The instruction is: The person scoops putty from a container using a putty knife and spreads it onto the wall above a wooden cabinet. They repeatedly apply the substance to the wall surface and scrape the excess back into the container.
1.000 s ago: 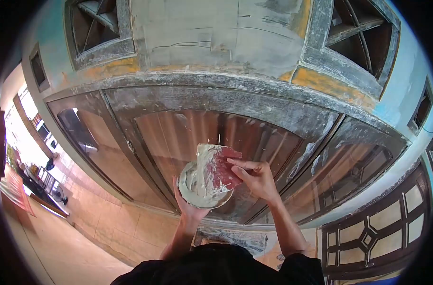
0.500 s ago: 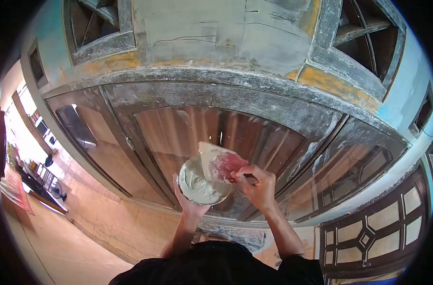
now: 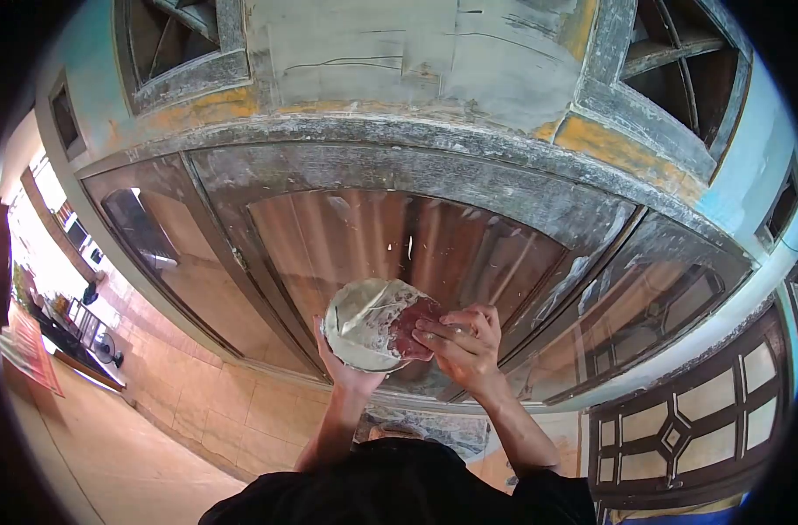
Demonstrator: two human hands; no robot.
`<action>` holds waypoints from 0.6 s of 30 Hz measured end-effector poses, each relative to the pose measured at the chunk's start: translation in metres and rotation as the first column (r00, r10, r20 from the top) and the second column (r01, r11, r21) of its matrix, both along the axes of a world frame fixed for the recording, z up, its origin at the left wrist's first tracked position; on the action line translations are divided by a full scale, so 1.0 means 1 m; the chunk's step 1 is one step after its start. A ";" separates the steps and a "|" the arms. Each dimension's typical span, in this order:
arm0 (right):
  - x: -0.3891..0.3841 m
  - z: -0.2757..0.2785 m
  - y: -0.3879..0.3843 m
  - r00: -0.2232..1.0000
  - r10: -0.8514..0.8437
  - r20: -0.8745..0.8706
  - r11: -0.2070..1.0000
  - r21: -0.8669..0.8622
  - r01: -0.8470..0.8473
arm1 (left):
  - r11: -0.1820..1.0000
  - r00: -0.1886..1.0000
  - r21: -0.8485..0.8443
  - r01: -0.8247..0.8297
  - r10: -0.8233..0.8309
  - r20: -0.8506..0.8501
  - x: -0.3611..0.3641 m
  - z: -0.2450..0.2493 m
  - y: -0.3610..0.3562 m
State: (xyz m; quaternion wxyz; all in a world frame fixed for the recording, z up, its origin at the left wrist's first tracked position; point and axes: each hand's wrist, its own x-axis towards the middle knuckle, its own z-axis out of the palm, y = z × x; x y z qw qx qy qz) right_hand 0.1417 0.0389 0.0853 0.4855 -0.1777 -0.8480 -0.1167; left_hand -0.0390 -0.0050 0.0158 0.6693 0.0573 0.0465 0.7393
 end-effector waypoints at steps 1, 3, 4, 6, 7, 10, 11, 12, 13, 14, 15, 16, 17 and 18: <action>0.000 -0.003 0.000 1.000 -0.024 -0.011 0.999 -0.034 0.023 | 1.000 1.000 0.001 0.000 0.000 -0.001 -0.001 0.000 -0.001; -0.003 -0.005 0.001 0.998 -0.008 -0.056 0.999 -0.042 0.005 | 1.000 1.000 -0.006 -0.004 0.004 0.008 -0.003 0.001 -0.003; -0.005 -0.005 0.003 0.995 0.007 -0.100 0.999 -0.050 -0.012 | 1.000 1.000 0.002 -0.003 0.003 0.005 -0.003 0.000 -0.003; -0.005 -0.009 0.004 0.983 0.012 -0.181 0.988 -0.150 -0.040 | 0.998 0.998 -0.033 -0.055 0.055 0.018 -0.005 -0.003 -0.001; -0.005 -0.009 0.005 0.966 0.010 -0.257 0.963 -0.257 -0.079 | 0.996 0.997 -0.054 -0.071 0.072 0.017 -0.005 -0.004 -0.001; -0.006 0.005 0.006 0.949 0.004 -0.314 0.906 -0.401 -0.137 | 0.997 0.998 -0.051 -0.061 0.060 -0.010 -0.009 -0.009 0.002; -0.006 0.010 0.008 0.948 0.007 -0.317 0.912 -0.387 -0.137 | 0.996 0.997 -0.064 -0.068 0.066 -0.026 -0.010 -0.009 0.002; -0.005 0.014 0.010 0.893 0.004 -0.451 0.767 -0.571 -0.292 | 0.996 0.997 -0.051 -0.067 0.065 -0.027 -0.010 -0.008 0.003; -0.005 0.019 0.012 0.822 -0.035 -0.569 0.565 -0.690 -0.453 | 0.998 0.998 -0.029 -0.051 0.050 -0.022 -0.011 -0.008 0.003; -0.005 0.031 0.015 0.820 -0.030 -0.572 0.570 -0.683 -0.456 | 0.999 0.999 -0.009 -0.036 0.036 -0.018 -0.012 -0.007 0.003; -0.005 0.052 0.020 0.799 0.003 -0.601 0.559 -0.662 -0.500 | 0.999 1.000 -0.028 -0.027 0.027 0.004 -0.012 -0.006 0.001; -0.004 0.073 0.024 0.777 0.035 -0.628 0.545 -0.640 -0.542 | 0.999 1.000 -0.021 -0.028 0.028 0.001 -0.011 -0.004 -0.001; -0.001 0.093 0.029 0.804 0.055 -0.592 0.595 -0.627 -0.503 | 0.998 0.999 -0.053 -0.034 0.033 -0.015 -0.010 0.000 -0.003; 0.003 0.114 0.035 0.830 0.073 -0.554 0.644 -0.609 -0.463 | 0.996 0.999 -0.085 -0.041 0.039 -0.030 -0.010 0.002 -0.004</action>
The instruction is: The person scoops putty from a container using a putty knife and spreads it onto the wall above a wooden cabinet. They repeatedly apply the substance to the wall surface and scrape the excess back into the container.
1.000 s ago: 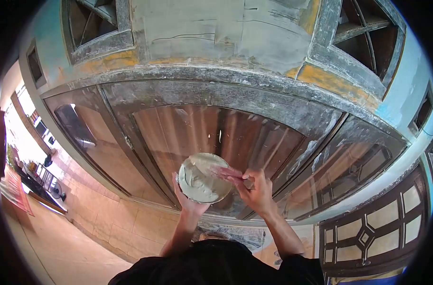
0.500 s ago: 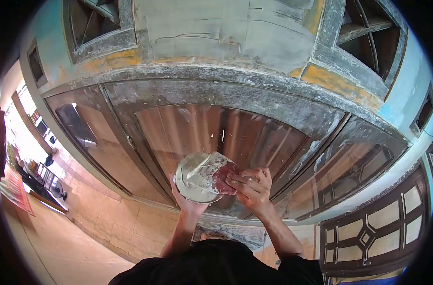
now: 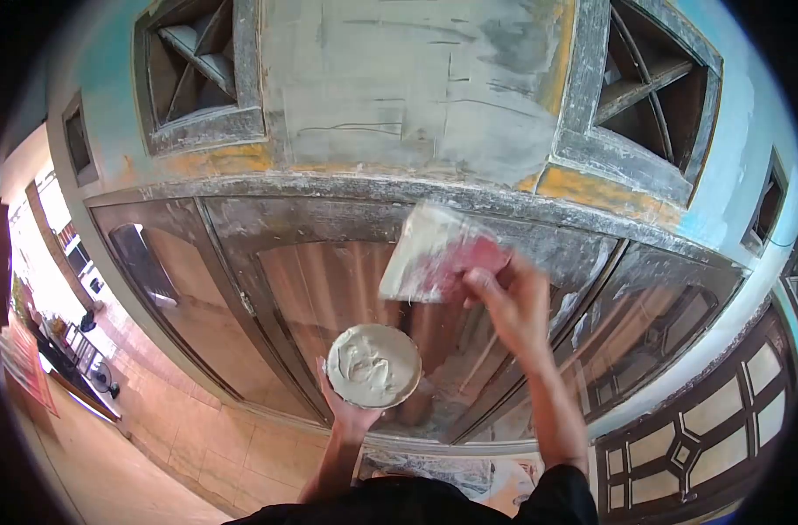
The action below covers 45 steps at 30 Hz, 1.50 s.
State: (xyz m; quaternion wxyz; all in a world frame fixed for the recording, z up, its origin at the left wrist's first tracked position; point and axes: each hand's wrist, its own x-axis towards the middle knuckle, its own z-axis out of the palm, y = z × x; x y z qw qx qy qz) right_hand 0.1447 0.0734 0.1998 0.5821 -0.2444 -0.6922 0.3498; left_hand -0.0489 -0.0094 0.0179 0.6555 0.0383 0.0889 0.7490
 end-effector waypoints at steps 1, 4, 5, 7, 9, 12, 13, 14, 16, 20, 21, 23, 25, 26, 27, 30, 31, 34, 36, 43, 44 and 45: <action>0.003 0.022 0.005 0.999 -0.026 0.021 0.999 0.032 0.025 | 0.997 0.999 0.065 0.033 -0.033 0.003 -0.001 -0.004 0.000; 0.006 0.095 0.020 0.993 -0.108 0.057 0.985 0.140 0.099 | 0.997 0.998 0.079 0.010 -0.005 -0.055 0.001 -0.012 0.000; 0.009 0.122 0.027 0.974 -0.187 0.127 0.967 0.197 0.160 | 0.998 0.999 0.065 0.020 -0.018 -0.037 0.000 -0.010 -0.002; 0.006 0.170 0.035 0.964 -0.215 0.158 0.941 0.298 0.161 | 0.997 0.997 0.071 0.018 -0.013 -0.078 -0.001 -0.013 -0.004; -0.001 0.211 0.042 0.971 -0.173 0.167 0.923 0.372 0.101 | 1.000 0.993 0.017 0.019 -0.017 -0.117 -0.001 -0.013 -0.008; -0.018 0.262 0.055 0.947 -0.209 0.245 0.872 0.485 0.067 | 0.999 0.996 0.032 0.027 -0.024 -0.080 -0.003 -0.019 -0.005; -0.027 0.277 0.058 0.947 -0.209 0.245 0.870 0.488 0.066 | 0.999 0.997 0.035 0.026 -0.023 -0.079 -0.003 -0.022 -0.004; -0.038 0.293 0.059 0.949 -0.175 0.263 0.897 0.440 0.043 | 0.995 0.998 0.080 0.058 -0.056 -0.034 -0.004 -0.025 -0.002; -0.064 0.314 0.060 0.951 -0.136 0.279 0.920 0.391 0.017 | 0.988 0.996 0.126 0.085 -0.087 0.009 -0.003 -0.023 -0.002; -0.118 0.338 0.052 0.948 -0.185 0.260 0.919 0.388 0.073 | 0.981 0.994 0.161 0.105 -0.104 -0.019 -0.004 -0.018 -0.004; -0.127 0.344 0.052 0.933 -0.242 0.268 0.911 0.394 0.124 | 0.984 0.995 0.151 0.095 -0.099 0.021 -0.004 -0.017 -0.005; -0.142 0.353 0.058 0.922 -0.279 0.269 0.903 0.399 0.157 | 0.990 0.997 0.123 0.062 -0.068 0.043 -0.008 -0.024 -0.005; -0.150 0.357 0.062 0.909 -0.314 0.273 0.896 0.401 0.189 | 0.994 0.999 0.100 0.042 -0.045 0.025 -0.010 -0.022 -0.009; -0.150 0.359 0.063 0.873 -0.400 0.279 0.857 0.451 0.249 | 0.997 1.000 0.076 0.029 -0.029 0.004 -0.011 -0.020 -0.010; -0.150 0.359 0.062 0.829 -0.485 0.279 0.810 0.500 0.306 | 0.997 1.000 0.077 0.025 -0.026 0.005 -0.012 -0.019 -0.012; -0.140 0.360 0.061 0.758 -0.602 0.252 0.730 0.559 0.394 | 0.996 0.998 0.076 0.049 -0.052 0.028 -0.015 -0.019 -0.012; -0.135 0.359 0.060 0.754 -0.605 0.254 0.730 0.556 0.398 | 0.995 0.998 0.083 0.053 -0.056 0.034 -0.016 -0.023 -0.008; -0.110 0.359 0.061 0.674 -0.710 0.204 0.639 0.590 0.494 | 0.993 0.996 0.092 0.071 -0.075 0.040 -0.014 -0.022 -0.006; -0.083 0.355 0.058 0.637 -0.726 0.257 0.641 0.590 0.492 | 0.992 0.995 0.095 0.084 -0.088 0.038 -0.013 -0.023 -0.006; -0.073 0.340 0.053 0.930 -0.252 0.266 0.888 0.445 0.113 | 0.982 0.993 0.151 0.110 -0.115 0.027 -0.007 -0.020 -0.002; -0.085 0.344 0.055 0.915 -0.297 0.274 0.868 0.477 0.139 | 0.980 0.991 0.158 0.117 -0.125 0.042 -0.006 -0.020 0.000; -0.101 0.346 0.052 0.897 -0.342 0.281 0.846 0.507 0.164 | 0.980 0.991 0.159 0.120 -0.127 0.039 -0.006 -0.020 -0.001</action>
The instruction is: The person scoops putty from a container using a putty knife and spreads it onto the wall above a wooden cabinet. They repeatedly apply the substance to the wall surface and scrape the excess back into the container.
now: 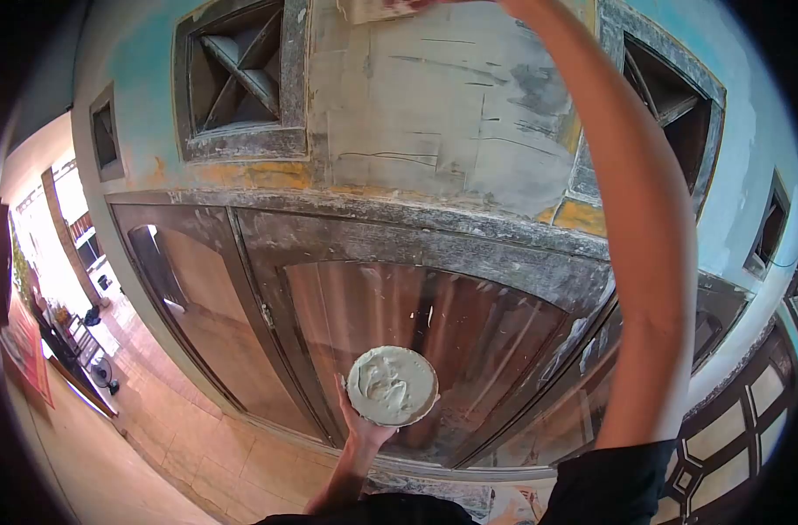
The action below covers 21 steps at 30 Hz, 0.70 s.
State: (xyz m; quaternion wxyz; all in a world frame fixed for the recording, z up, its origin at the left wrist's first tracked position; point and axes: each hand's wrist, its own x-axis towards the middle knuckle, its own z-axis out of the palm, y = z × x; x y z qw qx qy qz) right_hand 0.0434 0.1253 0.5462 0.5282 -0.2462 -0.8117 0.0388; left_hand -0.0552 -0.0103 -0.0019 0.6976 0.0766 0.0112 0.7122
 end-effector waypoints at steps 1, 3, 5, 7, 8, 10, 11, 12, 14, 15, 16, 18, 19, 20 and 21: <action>-0.016 0.001 -0.004 1.000 0.000 -0.001 1.000 0.001 0.000 | 1.000 1.000 -0.011 -0.008 0.008 0.007 0.000 0.001 -0.001; -0.040 0.007 0.001 0.972 -0.230 0.052 0.963 0.155 0.220 | 1.000 1.000 -0.019 -0.023 0.023 0.018 0.002 0.005 -0.005; -0.049 0.019 0.043 0.930 -0.367 -0.035 0.884 0.298 0.360 | 0.995 0.997 -0.063 -0.080 0.079 -0.012 0.001 0.010 -0.009; -0.035 0.019 0.053 0.861 -0.490 -0.139 0.761 0.413 0.500 | 0.995 0.996 -0.058 -0.076 0.074 -0.040 -0.001 0.008 -0.011; -0.019 0.014 0.037 0.897 -0.435 -0.082 0.847 0.302 0.438 | 0.996 0.996 -0.052 -0.068 0.065 -0.066 -0.001 0.007 -0.011; 0.016 0.006 0.014 0.918 -0.396 0.000 0.909 0.143 0.392 | 0.998 0.996 -0.023 -0.053 0.051 -0.079 0.001 0.008 -0.007; 0.035 0.005 0.009 0.907 -0.420 0.030 0.904 0.104 0.415 | 0.999 0.994 0.007 -0.040 0.040 -0.098 0.000 0.007 -0.007; 0.054 0.007 0.003 0.905 -0.425 0.030 0.902 0.099 0.420 | 0.999 0.995 -0.006 -0.044 0.044 -0.090 0.001 0.001 -0.002; 0.080 0.009 -0.005 0.852 -0.496 0.168 0.868 0.085 0.489 | 0.999 0.998 -0.022 -0.025 0.024 -0.052 0.000 -0.007 -0.001; 0.077 0.006 -0.006 0.851 -0.497 0.169 0.868 0.089 0.489 | 0.999 1.000 -0.032 -0.014 0.014 -0.010 0.001 -0.008 0.000; 0.071 0.002 -0.005 0.974 -0.203 0.105 0.978 0.059 0.198 | 0.999 1.000 -0.027 -0.018 0.018 -0.009 0.001 -0.006 0.001; 0.046 -0.007 -0.021 0.991 0.125 0.047 0.992 -0.025 -0.123 | 0.999 1.000 -0.038 -0.019 0.018 -0.017 0.004 -0.002 -0.001; 0.029 0.011 0.006 0.997 0.010 0.075 0.997 0.077 -0.016 | 0.999 1.000 -0.039 -0.017 0.017 -0.022 0.004 -0.002 -0.001; 0.002 0.017 0.008 0.969 -0.228 0.095 0.954 0.221 0.203 | 0.998 0.999 -0.045 -0.035 0.034 -0.021 0.005 -0.002 -0.001; -0.019 0.016 0.011 0.993 -0.065 0.098 0.983 0.180 0.046 | 0.997 0.998 -0.051 -0.054 0.053 -0.019 0.006 -0.002 -0.002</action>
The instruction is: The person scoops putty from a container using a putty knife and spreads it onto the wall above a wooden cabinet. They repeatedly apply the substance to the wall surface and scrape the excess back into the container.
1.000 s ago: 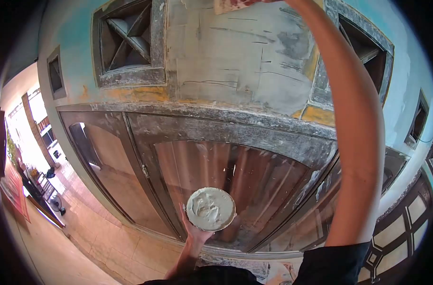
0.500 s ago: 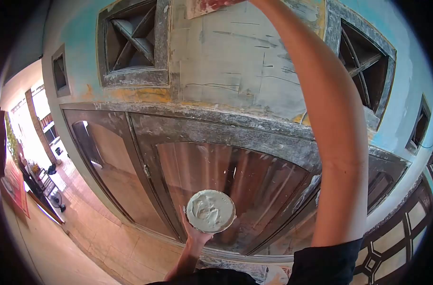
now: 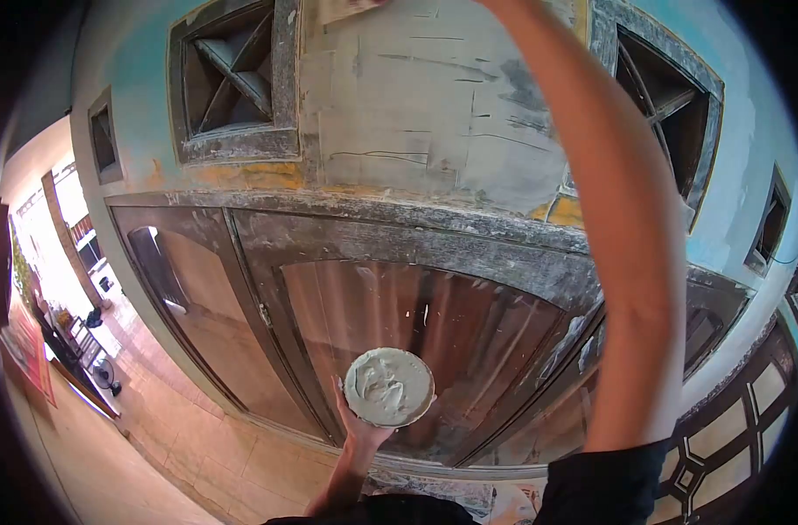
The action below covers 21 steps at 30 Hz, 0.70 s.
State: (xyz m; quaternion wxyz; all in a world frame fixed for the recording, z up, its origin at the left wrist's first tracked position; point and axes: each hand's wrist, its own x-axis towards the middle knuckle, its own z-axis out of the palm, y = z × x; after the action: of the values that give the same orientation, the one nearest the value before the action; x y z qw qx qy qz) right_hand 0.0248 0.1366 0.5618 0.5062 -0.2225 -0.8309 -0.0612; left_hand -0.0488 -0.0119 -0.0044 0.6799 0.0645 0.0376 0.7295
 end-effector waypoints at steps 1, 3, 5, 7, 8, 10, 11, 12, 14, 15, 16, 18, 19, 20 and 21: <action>-0.019 -0.004 -0.007 1.000 0.011 -0.009 0.999 -0.034 -0.011 | 1.000 1.000 0.003 -0.001 0.001 0.001 0.000 0.000 0.000; -0.033 -0.007 0.000 0.999 0.028 -0.018 0.997 -0.067 -0.029 | 1.000 0.999 -0.004 -0.027 0.027 -0.027 0.000 0.002 -0.004; -0.039 0.002 0.032 0.915 -0.384 -0.124 0.851 0.337 0.403 | 0.999 0.999 -0.013 -0.033 0.033 -0.021 -0.002 0.006 -0.005; -0.007 0.000 0.035 0.907 -0.401 -0.125 0.870 0.257 0.420 | 0.999 1.000 -0.033 -0.029 0.029 -0.007 -0.001 0.005 -0.005; 0.013 -0.002 0.032 0.901 -0.416 -0.125 0.883 0.180 0.433 | 1.000 0.999 -0.003 -0.015 0.014 -0.035 -0.002 0.003 -0.003; 0.054 -0.017 0.002 0.895 -0.443 -0.042 0.896 -0.011 0.443 | 1.000 0.998 0.017 0.001 0.000 -0.065 -0.004 0.000 -0.003; 0.075 -0.020 0.000 0.895 -0.445 -0.041 0.896 -0.016 0.444 | 1.000 0.998 -0.003 0.002 -0.002 -0.067 -0.005 0.000 -0.002; 0.095 -0.021 -0.002 0.945 -0.328 -0.002 0.944 -0.034 0.328 | 1.000 0.998 -0.020 0.004 -0.005 -0.068 -0.005 0.000 -0.002; 0.100 -0.026 -0.012 0.979 -0.201 0.036 0.978 -0.045 0.203 | 1.000 0.999 0.025 -0.007 0.008 -0.042 -0.004 0.006 -0.004; 0.090 -0.030 -0.021 0.994 -0.105 -0.029 0.991 -0.088 0.102 | 1.000 0.999 0.026 0.003 -0.002 -0.037 -0.003 0.010 -0.007; 0.079 -0.033 -0.027 0.995 -0.011 -0.101 0.992 -0.126 -0.002 | 1.000 0.999 0.026 0.015 -0.014 -0.036 -0.003 0.012 -0.008; 0.042 -0.015 0.000 0.994 0.098 -0.047 0.992 -0.078 -0.102 | 1.000 1.000 0.011 0.012 -0.012 -0.029 -0.002 0.007 -0.004; 0.018 -0.009 0.006 0.999 -0.044 -0.011 0.999 0.017 0.044 | 1.000 1.000 -0.002 0.006 -0.006 -0.015 -0.001 0.005 -0.002; -0.002 -0.001 0.014 0.983 -0.185 0.011 0.976 0.118 0.183 | 1.000 1.000 0.001 0.006 -0.006 -0.014 0.000 0.006 -0.002; -0.018 0.003 0.023 0.983 -0.184 0.012 0.976 0.123 0.181 | 1.000 1.000 0.007 0.003 -0.003 -0.012 0.002 0.009 -0.003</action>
State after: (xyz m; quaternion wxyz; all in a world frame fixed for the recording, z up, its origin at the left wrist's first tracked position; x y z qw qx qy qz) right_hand 0.0064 0.1597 0.5646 0.5015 -0.2659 -0.8076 -0.1602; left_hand -0.0473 -0.0145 0.0045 0.6806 0.0712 0.0389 0.7282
